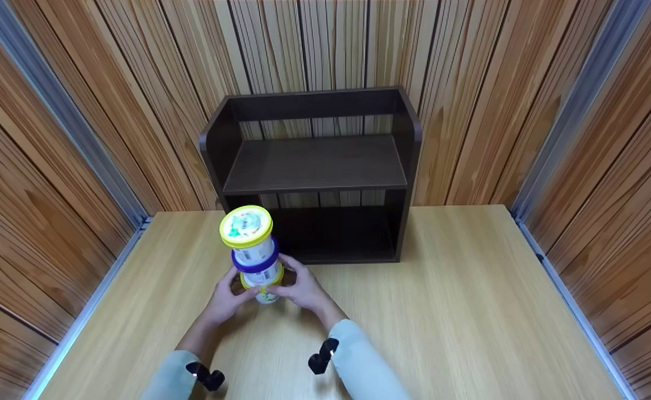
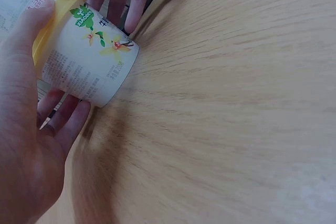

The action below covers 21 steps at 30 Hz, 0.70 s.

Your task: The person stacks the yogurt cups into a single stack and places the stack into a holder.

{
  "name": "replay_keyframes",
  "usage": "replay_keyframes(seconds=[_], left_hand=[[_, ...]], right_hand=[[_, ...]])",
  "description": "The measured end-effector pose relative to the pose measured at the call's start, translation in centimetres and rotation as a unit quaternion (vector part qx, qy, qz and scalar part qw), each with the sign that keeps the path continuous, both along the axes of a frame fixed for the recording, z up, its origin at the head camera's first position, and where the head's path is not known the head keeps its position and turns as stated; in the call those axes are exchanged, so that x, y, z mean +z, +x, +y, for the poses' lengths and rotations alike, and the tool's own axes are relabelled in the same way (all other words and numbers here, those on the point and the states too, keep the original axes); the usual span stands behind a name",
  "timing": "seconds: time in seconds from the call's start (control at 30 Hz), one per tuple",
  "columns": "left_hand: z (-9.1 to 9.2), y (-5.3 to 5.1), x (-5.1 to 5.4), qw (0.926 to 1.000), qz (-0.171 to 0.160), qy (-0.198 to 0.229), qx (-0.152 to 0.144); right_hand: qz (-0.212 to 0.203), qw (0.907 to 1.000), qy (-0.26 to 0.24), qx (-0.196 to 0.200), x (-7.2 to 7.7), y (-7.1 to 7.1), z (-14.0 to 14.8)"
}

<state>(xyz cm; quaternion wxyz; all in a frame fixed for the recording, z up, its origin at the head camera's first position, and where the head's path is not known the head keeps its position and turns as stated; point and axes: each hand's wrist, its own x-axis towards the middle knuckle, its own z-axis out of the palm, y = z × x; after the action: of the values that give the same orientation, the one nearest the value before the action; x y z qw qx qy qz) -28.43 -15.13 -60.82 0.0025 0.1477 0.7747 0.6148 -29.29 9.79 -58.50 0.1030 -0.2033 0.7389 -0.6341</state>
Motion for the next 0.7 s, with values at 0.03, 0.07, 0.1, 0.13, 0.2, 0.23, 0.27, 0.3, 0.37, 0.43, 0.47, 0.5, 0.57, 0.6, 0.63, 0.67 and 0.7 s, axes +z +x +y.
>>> replay_keyframes(seconds=[0.03, 0.07, 0.1, 0.13, 0.2, 0.23, 0.27, 0.3, 0.37, 0.43, 0.47, 0.5, 0.57, 0.6, 0.63, 0.67, 0.7], left_hand=[[0.00, 0.02, -0.02, 1.0000, 0.002, -0.001, 0.000], [0.01, 0.02, -0.01, 1.0000, 0.002, -0.001, 0.000], [0.02, 0.03, -0.01, 1.0000, 0.002, -0.001, 0.001], [0.02, 0.03, -0.01, 1.0000, 0.002, -0.001, 0.001], [0.02, 0.03, 0.03, 1.0000, 0.000, -0.002, 0.002], [0.01, 0.04, 0.05, 1.0000, -0.001, -0.001, 0.002], [0.01, 0.04, 0.07, 1.0000, -0.003, -0.001, 0.002], [-0.01, 0.06, 0.09, 1.0000, -0.002, -0.002, 0.001], [-0.03, 0.08, 0.10, 1.0000, 0.000, 0.000, 0.000], [-0.03, 0.08, 0.09, 1.0000, 0.002, 0.001, -0.001], [-0.03, 0.08, 0.08, 1.0000, 0.002, 0.002, -0.001], [-0.03, 0.08, 0.06, 1.0000, 0.002, 0.003, -0.001], [0.01, 0.06, 0.04, 1.0000, 0.000, 0.003, 0.000], [0.02, 0.04, 0.03, 1.0000, -0.001, 0.002, 0.002], [0.04, 0.02, 0.02, 1.0000, -0.002, 0.000, 0.003], [0.05, 0.02, 0.03, 1.0000, -0.003, -0.001, 0.004], [0.06, 0.02, 0.04, 1.0000, -0.005, -0.001, 0.005]], right_hand=[[-0.003, 1.0000, 0.000, -0.001, -0.03, 0.04, -0.07], [-0.004, 1.0000, 0.000, -0.002, -0.07, 0.09, -0.14], [-0.003, 1.0000, -0.002, -0.002, -0.08, 0.14, -0.23], [-0.007, 1.0000, -0.005, -0.004, -0.09, 0.18, -0.31], [-0.011, 0.9999, -0.011, -0.006, -0.13, 0.27, -0.49], [-0.013, 0.9998, -0.015, -0.006, -0.16, 0.32, -0.58], [-0.017, 0.9997, -0.019, -0.008, -0.21, 0.36, -0.65], [-0.022, 0.9994, -0.023, -0.010, -0.25, 0.38, -0.71], [-0.032, 0.9989, -0.031, -0.014, -0.34, 0.41, -0.80], [-0.037, 0.9985, -0.036, -0.017, -0.40, 0.42, -0.87], [-0.039, 0.9984, -0.037, -0.019, -0.42, 0.41, -0.88], [-0.040, 0.9983, -0.037, -0.021, -0.43, 0.41, -0.91], [-0.039, 0.9984, -0.034, -0.024, -0.43, 0.43, -0.93], [-0.039, 0.9984, -0.032, -0.025, -0.43, 0.44, -0.93], [-0.040, 0.9984, -0.031, -0.026, -0.43, 0.42, -0.93], [-0.040, 0.9984, -0.030, -0.027, -0.41, 0.43, -0.93], [-0.040, 0.9984, -0.029, -0.028, -0.39, 0.44, -0.94]])
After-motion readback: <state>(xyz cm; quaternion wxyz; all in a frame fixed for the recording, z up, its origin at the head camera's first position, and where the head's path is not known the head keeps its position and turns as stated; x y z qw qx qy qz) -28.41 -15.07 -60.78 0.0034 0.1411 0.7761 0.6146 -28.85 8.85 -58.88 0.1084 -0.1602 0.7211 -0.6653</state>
